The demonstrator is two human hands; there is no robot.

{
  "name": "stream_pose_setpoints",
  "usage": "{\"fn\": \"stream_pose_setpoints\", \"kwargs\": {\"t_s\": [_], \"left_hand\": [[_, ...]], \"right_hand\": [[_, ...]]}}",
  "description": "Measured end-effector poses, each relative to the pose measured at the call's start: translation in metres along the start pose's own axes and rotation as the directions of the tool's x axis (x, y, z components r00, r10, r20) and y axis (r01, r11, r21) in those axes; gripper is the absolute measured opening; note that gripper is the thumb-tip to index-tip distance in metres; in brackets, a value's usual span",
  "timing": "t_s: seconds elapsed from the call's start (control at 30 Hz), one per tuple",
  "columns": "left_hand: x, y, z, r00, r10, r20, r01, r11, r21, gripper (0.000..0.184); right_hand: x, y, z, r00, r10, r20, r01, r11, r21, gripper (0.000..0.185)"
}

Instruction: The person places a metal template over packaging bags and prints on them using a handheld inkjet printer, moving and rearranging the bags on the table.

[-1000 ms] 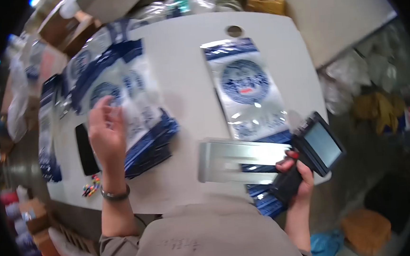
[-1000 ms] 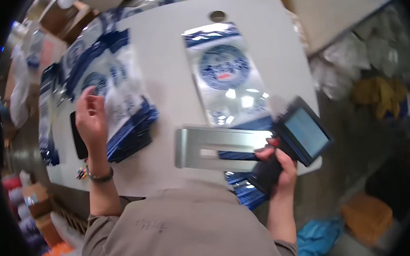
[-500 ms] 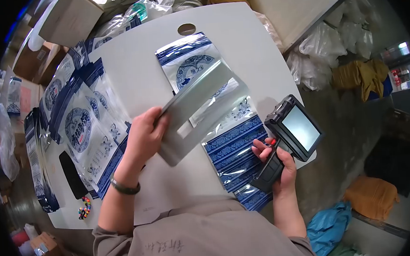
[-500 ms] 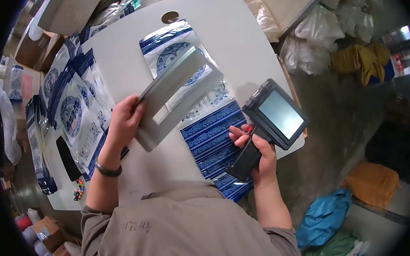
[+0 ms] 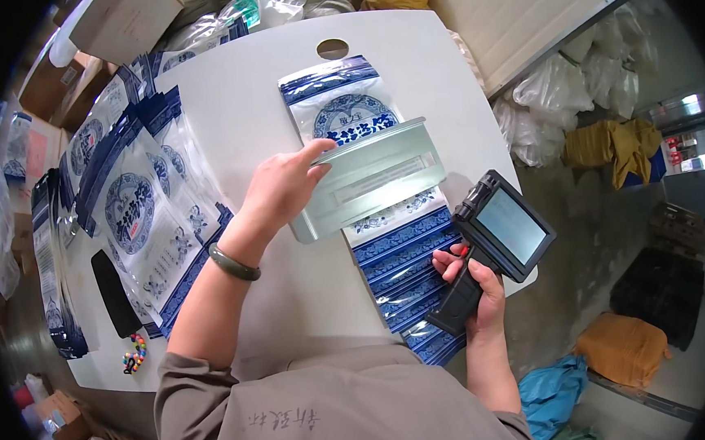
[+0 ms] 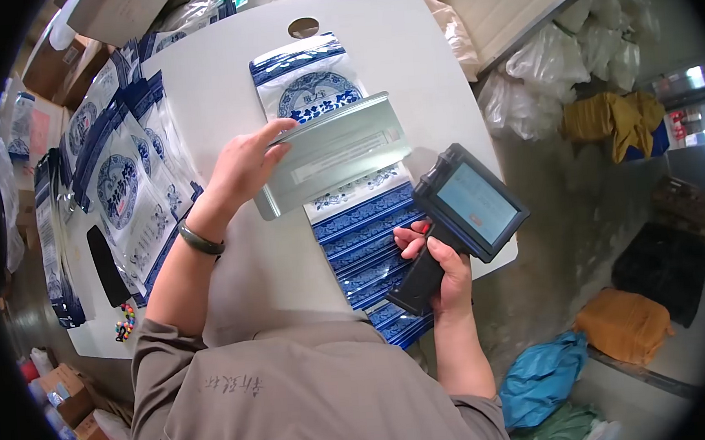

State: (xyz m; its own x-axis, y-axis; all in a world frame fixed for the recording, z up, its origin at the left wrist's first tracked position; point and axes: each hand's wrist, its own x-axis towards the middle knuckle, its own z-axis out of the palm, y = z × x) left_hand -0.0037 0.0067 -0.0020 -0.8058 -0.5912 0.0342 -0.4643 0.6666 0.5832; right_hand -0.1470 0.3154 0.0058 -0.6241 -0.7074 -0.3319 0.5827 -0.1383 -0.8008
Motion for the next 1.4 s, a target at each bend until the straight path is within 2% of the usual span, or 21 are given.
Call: {"fn": "stream_pose_setpoints", "kwargs": {"t_s": [0.07, 0.2, 0.3, 0.4, 0.43, 0.53, 0.67, 0.8, 0.83, 0.93, 0.97, 1.07, 1.2, 1.23, 1.33, 1.4], "left_hand": [[-0.001, -0.004, 0.003, 0.997, 0.065, -0.033, -0.066, 0.997, -0.029, 0.037], [-0.001, -0.002, 0.001, 1.000, 0.015, 0.002, -0.015, 1.000, 0.010, 0.039], [-0.004, -0.001, -0.001, 1.000, 0.022, -0.010, -0.021, 1.000, 0.022, 0.037], [-0.005, -0.003, 0.002, 0.999, 0.037, -0.028, -0.037, 0.999, 0.029, 0.037], [-0.004, -0.003, 0.002, 0.999, 0.036, -0.024, -0.035, 0.998, 0.047, 0.036], [-0.005, -0.002, 0.002, 0.998, 0.050, -0.040, -0.047, 0.996, 0.073, 0.036], [-0.008, -0.004, 0.003, 0.995, 0.060, -0.075, -0.056, 0.998, 0.042, 0.038], [-0.009, -0.007, 0.005, 0.992, 0.072, -0.106, -0.070, 0.997, 0.025, 0.038], [-0.010, -0.007, 0.004, 0.992, 0.073, -0.104, -0.070, 0.997, 0.027, 0.038], [-0.009, -0.005, 0.001, 0.994, 0.069, -0.086, -0.069, 0.998, 0.005, 0.037], [-0.010, -0.006, 0.001, 0.995, 0.065, -0.079, -0.066, 0.998, -0.009, 0.036], [-0.009, -0.012, 0.011, 0.980, 0.117, -0.163, -0.119, 0.993, -0.001, 0.036], [-0.009, -0.014, 0.013, 0.973, 0.123, -0.196, -0.132, 0.991, -0.035, 0.038], [-0.009, -0.016, 0.015, 0.970, 0.131, -0.207, -0.144, 0.989, -0.046, 0.038], [-0.007, -0.019, 0.019, 0.967, 0.137, -0.213, -0.151, 0.987, -0.053, 0.041], [-0.007, -0.020, 0.021, 0.971, 0.139, -0.197, -0.152, 0.987, -0.048, 0.042]], "right_hand": [[0.000, -0.001, 0.003, 1.000, -0.001, -0.016, 0.001, 1.000, -0.015, 0.035], [-0.001, -0.010, 0.011, 1.000, 0.017, -0.025, -0.019, 0.995, -0.101, 0.036], [-0.007, -0.030, 0.033, 0.998, 0.062, -0.028, -0.067, 0.951, -0.302, 0.042], [-0.007, -0.045, 0.062, 0.999, 0.033, -0.029, -0.043, 0.887, -0.460, 0.043], [-0.004, -0.053, 0.069, 0.992, 0.122, 0.000, -0.107, 0.866, -0.488, 0.041], [0.001, -0.060, 0.093, 0.986, 0.167, -0.002, -0.144, 0.841, -0.521, 0.040], [0.000, -0.071, 0.111, 0.994, 0.104, 0.018, -0.075, 0.818, -0.570, 0.036], [0.010, -0.066, 0.113, 0.994, 0.113, 0.006, -0.076, 0.706, -0.704, 0.022], [0.014, -0.061, 0.115, 0.996, 0.079, 0.043, -0.023, 0.689, -0.724, 0.016], [0.024, -0.057, 0.118, 0.989, 0.150, 0.013, -0.072, 0.547, -0.834, 0.014], [0.027, -0.054, 0.119, 0.989, 0.146, 0.037, -0.046, 0.527, -0.849, 0.012], [0.028, -0.049, 0.142, 0.978, 0.202, -0.049, -0.137, 0.444, -0.885, 0.011], [0.037, -0.031, 0.151, 0.965, 0.243, -0.094, -0.190, 0.407, -0.894, 0.012], [0.038, -0.027, 0.154, 0.967, 0.246, -0.063, -0.168, 0.435, -0.884, 0.012], [0.043, -0.019, 0.150, 0.958, 0.254, -0.130, -0.209, 0.314, -0.926, 0.014], [0.049, -0.021, 0.140, 0.959, 0.261, -0.112, -0.202, 0.345, -0.917, 0.015]]}}
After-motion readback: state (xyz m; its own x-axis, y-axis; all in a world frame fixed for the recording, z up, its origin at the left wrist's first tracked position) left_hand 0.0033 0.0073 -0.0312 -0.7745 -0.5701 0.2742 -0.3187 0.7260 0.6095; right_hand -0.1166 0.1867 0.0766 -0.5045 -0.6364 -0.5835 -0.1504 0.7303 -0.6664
